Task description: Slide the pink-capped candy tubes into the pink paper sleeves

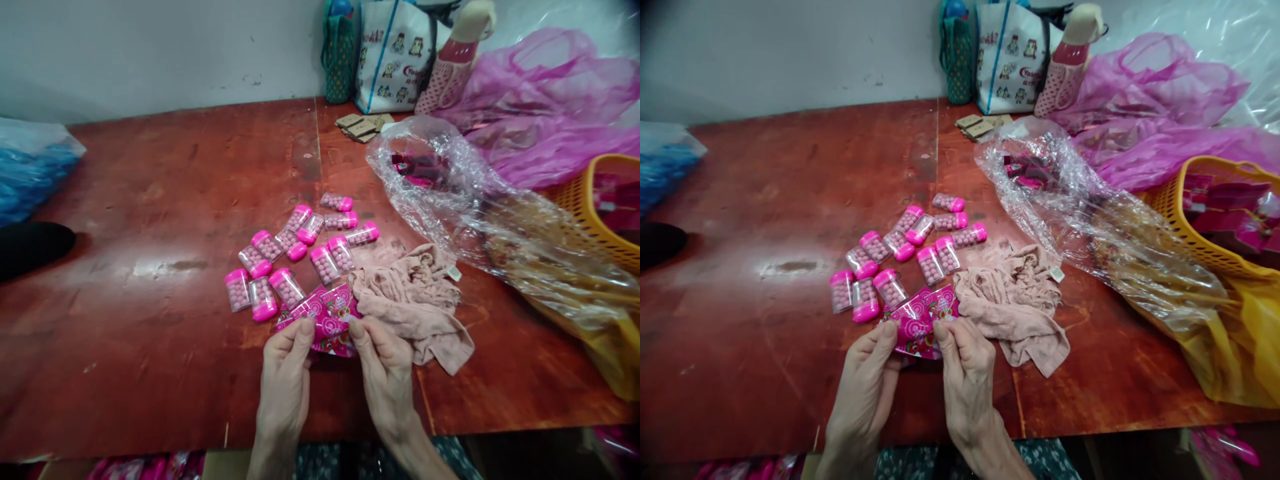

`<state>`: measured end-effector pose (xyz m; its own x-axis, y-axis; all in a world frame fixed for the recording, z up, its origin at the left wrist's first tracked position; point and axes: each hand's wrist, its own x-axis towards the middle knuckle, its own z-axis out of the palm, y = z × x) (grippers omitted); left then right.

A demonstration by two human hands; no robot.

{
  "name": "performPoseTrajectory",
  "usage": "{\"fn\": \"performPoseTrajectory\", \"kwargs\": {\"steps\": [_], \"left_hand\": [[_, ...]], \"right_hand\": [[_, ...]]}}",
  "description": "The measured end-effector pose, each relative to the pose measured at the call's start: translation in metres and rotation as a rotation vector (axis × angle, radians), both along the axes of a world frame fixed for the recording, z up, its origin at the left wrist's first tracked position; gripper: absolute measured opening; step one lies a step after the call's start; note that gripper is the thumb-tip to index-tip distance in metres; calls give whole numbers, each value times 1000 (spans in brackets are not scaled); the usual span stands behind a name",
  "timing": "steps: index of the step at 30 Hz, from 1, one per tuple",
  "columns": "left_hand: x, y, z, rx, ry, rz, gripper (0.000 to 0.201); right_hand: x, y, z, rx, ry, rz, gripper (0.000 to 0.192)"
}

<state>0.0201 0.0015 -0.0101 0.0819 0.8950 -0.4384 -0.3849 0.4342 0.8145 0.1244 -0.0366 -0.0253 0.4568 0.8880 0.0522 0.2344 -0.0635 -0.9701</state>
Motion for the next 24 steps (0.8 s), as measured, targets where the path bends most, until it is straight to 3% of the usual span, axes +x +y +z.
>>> {"fn": "performPoseTrajectory", "kwargs": {"steps": [5, 11, 14, 19, 24], "left_hand": [[-15, 3, 6, -107, 2, -110, 10], [-26, 2, 7, 4, 234, -226, 5], [-29, 4, 8, 12, 245, -260, 5], [-30, 6, 9, 24, 87, -355, 36], [-26, 5, 3, 37, 163, -322, 14]], "right_hand": [[1, -1, 1, -4, 14, 40, 29], [9, -3, 10, 12, -105, 141, 31], [11, -3, 11, 18, -178, 138, 34], [7, -2, 5, -29, -196, 123, 39], [5, -3, 8, -73, -128, 208, 38]]}}
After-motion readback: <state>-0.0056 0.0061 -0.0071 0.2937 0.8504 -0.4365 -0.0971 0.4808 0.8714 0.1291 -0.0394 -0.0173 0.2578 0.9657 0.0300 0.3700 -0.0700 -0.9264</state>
